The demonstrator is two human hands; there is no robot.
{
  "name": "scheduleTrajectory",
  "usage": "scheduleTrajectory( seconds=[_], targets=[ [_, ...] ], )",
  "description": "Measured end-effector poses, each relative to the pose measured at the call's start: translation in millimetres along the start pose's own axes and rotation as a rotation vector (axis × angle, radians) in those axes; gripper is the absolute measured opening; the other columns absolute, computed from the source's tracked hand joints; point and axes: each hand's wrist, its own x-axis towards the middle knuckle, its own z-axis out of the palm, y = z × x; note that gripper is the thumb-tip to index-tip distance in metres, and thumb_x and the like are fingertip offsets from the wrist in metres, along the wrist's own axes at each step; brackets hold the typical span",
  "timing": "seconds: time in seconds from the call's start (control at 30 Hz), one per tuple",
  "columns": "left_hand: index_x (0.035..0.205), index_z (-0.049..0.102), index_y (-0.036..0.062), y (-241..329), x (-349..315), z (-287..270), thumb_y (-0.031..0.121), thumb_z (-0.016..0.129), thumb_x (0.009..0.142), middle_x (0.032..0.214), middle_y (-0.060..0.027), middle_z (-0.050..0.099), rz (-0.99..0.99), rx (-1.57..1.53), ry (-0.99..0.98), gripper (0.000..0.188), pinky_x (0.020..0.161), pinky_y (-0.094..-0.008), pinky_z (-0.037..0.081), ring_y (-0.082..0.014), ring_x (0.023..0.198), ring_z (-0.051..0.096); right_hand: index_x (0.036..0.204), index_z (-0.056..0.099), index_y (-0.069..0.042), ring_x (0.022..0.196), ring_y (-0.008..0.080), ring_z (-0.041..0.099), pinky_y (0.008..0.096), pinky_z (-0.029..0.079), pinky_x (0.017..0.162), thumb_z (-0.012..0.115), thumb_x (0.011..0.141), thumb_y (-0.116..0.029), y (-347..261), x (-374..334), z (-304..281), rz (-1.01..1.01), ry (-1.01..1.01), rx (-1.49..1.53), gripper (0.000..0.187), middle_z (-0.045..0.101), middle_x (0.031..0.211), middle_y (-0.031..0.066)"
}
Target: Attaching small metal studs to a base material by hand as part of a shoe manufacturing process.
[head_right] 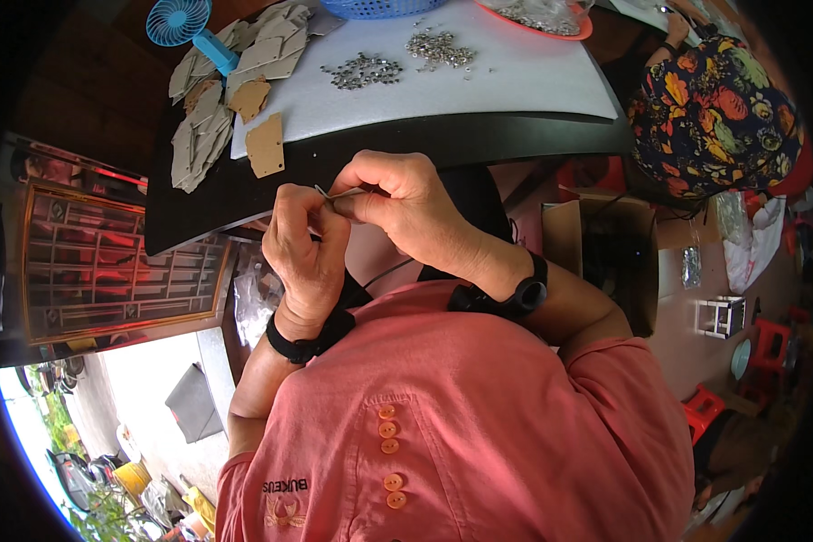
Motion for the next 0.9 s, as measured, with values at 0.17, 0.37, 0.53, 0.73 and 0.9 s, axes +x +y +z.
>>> scheduleTrajectory(
  seconds=[0.17,0.37,0.53,0.73,0.9],
  targets=[
    [0.089,0.051,0.0034,-6,-2,1,-0.014,0.062,0.076,0.077,-0.0090,0.050,-0.024,0.004,-0.012,0.024,0.051,-0.0346,0.044,-0.0231,0.060,0.052,0.096,0.070,0.001,0.075,0.0067,0.062,0.0242,0.051,0.067,0.069,0.091,-0.002,6,-2,5,0.124,0.048,0.175,0.006,0.069,0.081,0.0028],
    [0.095,0.056,0.0022,-10,-7,-11,-0.009,0.064,0.085,0.086,-0.0041,0.060,-0.244,-0.135,-0.001,0.017,0.063,-0.0246,0.047,-0.0126,0.068,0.056,0.100,0.069,0.002,0.083,0.0097,0.066,0.0257,0.055,0.076,0.066,0.095,-0.002,7,0,-2,0.154,0.110,0.198,0.007,0.069,0.089,0.0042],
    [0.125,0.057,0.0000,6,3,-20,0.008,0.079,0.087,0.100,-0.0091,0.065,-0.313,-0.385,-0.135,0.045,0.079,-0.0291,0.053,-0.0160,0.090,0.063,0.103,0.069,0.002,0.079,0.0077,0.063,0.0247,0.053,0.073,0.068,0.095,-0.004,5,12,14,0.054,0.138,0.203,0.011,0.068,0.087,0.0030],
    [0.125,0.059,-0.0061,-1,4,-25,0.003,0.070,0.091,0.110,-0.0093,0.067,-0.675,-0.794,0.061,0.037,0.081,-0.0290,0.056,-0.0142,0.092,0.065,0.106,0.068,0.002,0.082,0.0093,0.062,0.0258,0.052,0.073,0.067,0.097,-0.008,-3,23,24,0.155,0.001,0.346,0.013,0.065,0.094,0.0038],
    [0.114,0.063,-0.0080,-16,5,-30,-0.004,0.057,0.092,0.100,-0.0134,0.071,-0.820,-0.845,0.247,0.023,0.069,-0.0317,0.059,-0.0194,0.081,0.069,0.114,0.066,0.000,0.063,0.0113,0.063,0.0212,0.049,0.055,0.067,0.094,-0.002,17,34,21,-0.238,0.058,-0.059,0.019,0.062,0.100,0.0041]
  ],
)
